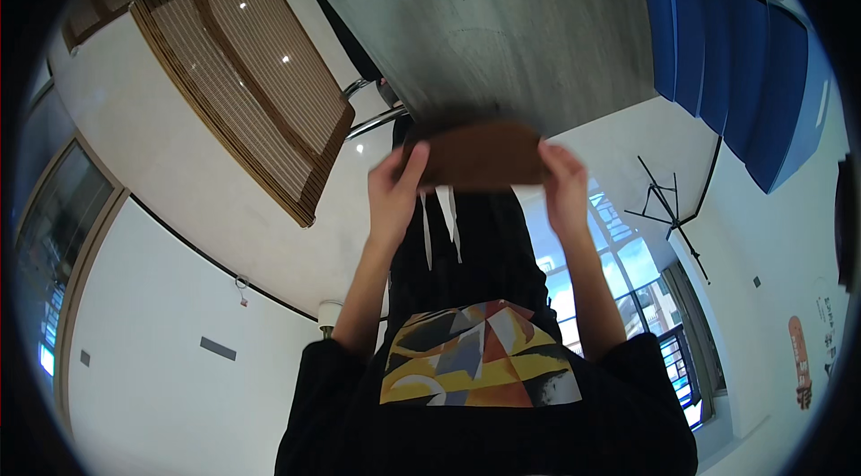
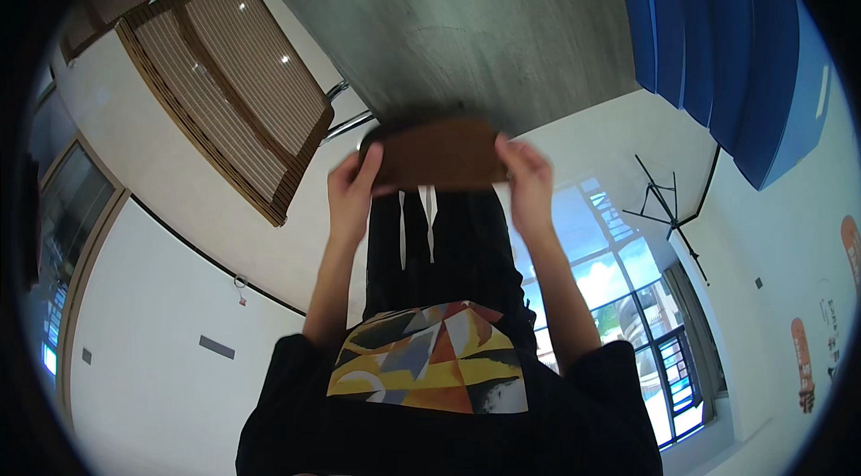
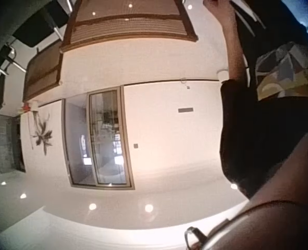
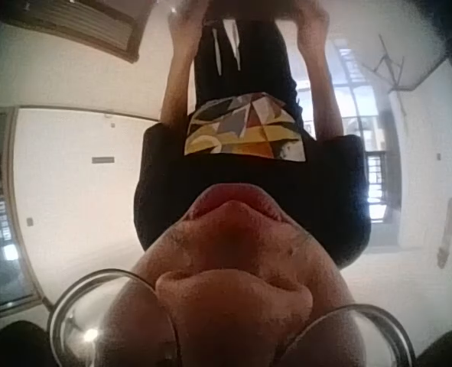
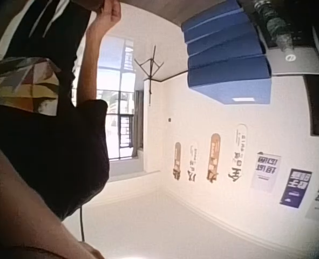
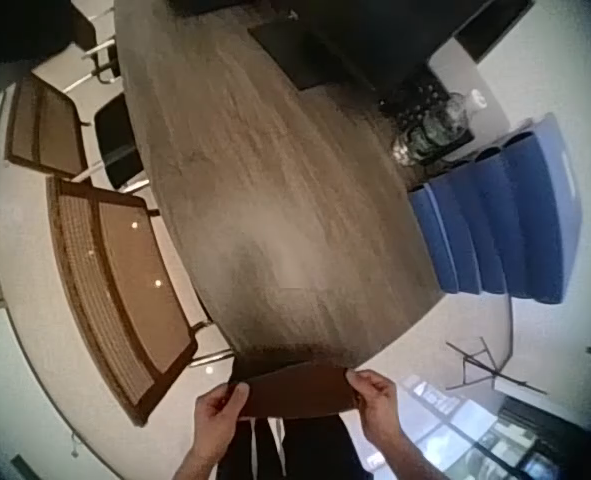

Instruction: Cleaning the leaves of a large indoor plant with a brown cloth.

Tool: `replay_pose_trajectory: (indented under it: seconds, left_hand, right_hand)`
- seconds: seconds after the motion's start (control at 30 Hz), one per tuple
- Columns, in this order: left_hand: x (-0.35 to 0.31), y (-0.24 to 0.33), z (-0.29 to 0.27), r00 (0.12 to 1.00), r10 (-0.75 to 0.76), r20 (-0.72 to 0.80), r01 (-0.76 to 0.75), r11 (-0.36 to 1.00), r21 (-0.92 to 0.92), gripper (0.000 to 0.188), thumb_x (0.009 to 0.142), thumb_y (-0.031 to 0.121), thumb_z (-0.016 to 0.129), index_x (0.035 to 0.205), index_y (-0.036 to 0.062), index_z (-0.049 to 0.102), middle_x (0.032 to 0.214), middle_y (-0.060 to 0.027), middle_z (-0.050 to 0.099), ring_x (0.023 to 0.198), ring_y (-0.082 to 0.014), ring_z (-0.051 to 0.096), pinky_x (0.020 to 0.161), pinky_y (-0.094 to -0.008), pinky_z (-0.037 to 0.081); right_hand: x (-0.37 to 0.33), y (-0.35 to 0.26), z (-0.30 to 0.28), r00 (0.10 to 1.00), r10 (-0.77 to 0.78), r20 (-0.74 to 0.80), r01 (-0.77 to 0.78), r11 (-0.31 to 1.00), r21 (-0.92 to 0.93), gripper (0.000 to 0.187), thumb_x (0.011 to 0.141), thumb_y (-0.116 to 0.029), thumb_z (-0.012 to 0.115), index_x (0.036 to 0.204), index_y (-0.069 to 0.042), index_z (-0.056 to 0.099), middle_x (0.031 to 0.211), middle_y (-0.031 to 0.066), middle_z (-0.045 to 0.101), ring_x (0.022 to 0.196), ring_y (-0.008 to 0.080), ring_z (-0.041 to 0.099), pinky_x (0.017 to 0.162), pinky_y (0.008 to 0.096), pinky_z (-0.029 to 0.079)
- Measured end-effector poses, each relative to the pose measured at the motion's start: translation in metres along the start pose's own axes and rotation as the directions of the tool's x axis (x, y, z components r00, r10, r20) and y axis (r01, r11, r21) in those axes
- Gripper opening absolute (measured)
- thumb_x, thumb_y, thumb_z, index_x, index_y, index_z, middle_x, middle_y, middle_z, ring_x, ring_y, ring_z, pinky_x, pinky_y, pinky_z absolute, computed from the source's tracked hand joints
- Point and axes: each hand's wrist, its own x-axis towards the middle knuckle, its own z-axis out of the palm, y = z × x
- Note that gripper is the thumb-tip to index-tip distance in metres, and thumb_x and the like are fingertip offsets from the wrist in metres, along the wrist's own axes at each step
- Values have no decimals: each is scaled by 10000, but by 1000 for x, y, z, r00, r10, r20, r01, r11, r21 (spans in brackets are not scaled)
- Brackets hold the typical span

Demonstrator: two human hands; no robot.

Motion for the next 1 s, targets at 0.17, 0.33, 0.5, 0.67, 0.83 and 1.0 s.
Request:
replay_pose_trajectory:
  seconds: [0.17, 0.33, 0.5, 0.67, 0.83, 1.0]
  left_hand:
    - [34, 24, 14, 959, 279, -42, -251, 912, 325, 534, 929, 342, 640, 1325, 6, 516, 1192, -157, 616, 1078, -211, 595, 889, -334, 483]
    - [27, -29, -32, 980, 191, -50, -157, 909, 385, 442, 957, 292, 604, 1296, 16, 541, 1152, -123, 639, 1024, -210, 615, 873, -334, 491]
    - [1, -49, -55, 989, 119, -90, -70, 903, 424, 379, 965, 266, 590, 1264, 34, 570, 1122, -115, 650, 1003, -200, 620, 875, -329, 489]
    - [-1, -59, -44, 986, 140, -90, -98, 925, 366, 345, 968, 229, 582, 1249, 29, 575, 1104, -108, 658, 988, -183, 621, 859, -307, 487]
    - [-6, -65, -33, 983, 163, -86, -131, 947, 293, 334, 972, 213, 579, 1250, 27, 576, 1110, -111, 658, 967, -167, 619, 833, -278, 484]
    - [-19, -52, -33, 979, 197, -51, -170, 929, 328, 332, 960, 184, 597, 1256, 35, 576, 1124, -128, 646, 941, -161, 624, 815, -283, 500]
  right_hand:
    - [92, -11, 49, 365, -915, 171, 599, 90, -796, 527, 935, -257, 596, 1372, -4, 445, 1400, 256, 422, 1308, 421, 385, 1077, 502, 309]
    - [103, 33, 95, 523, -641, 562, 612, -176, -771, 700, 945, -418, 488, 1424, 69, 336, 1477, 301, 306, 1385, 474, 254, 1141, 556, 183]
    - [117, 34, 20, 502, -807, 310, 378, -118, -918, 706, 956, -397, 490, 1449, 67, 292, 1501, 342, 222, 1395, 513, 201, 1134, 576, 156]
    - [183, -42, 51, 417, -881, 222, 270, -113, -956, 689, 985, -412, 418, 1453, 68, 258, 1502, 309, 244, 1392, 471, 237, 1136, 543, 185]
    - [97, 26, 135, 489, -434, 757, 624, -432, -651, 585, 950, -389, 475, 1386, -2, 424, 1460, 153, 411, 1375, 300, 343, 1140, 469, 243]
    - [29, 102, 75, 382, -403, 831, 846, -209, -490, 457, 944, -265, 532, 1325, -14, 508, 1464, 113, 425, 1362, 244, 377, 1140, 416, 262]
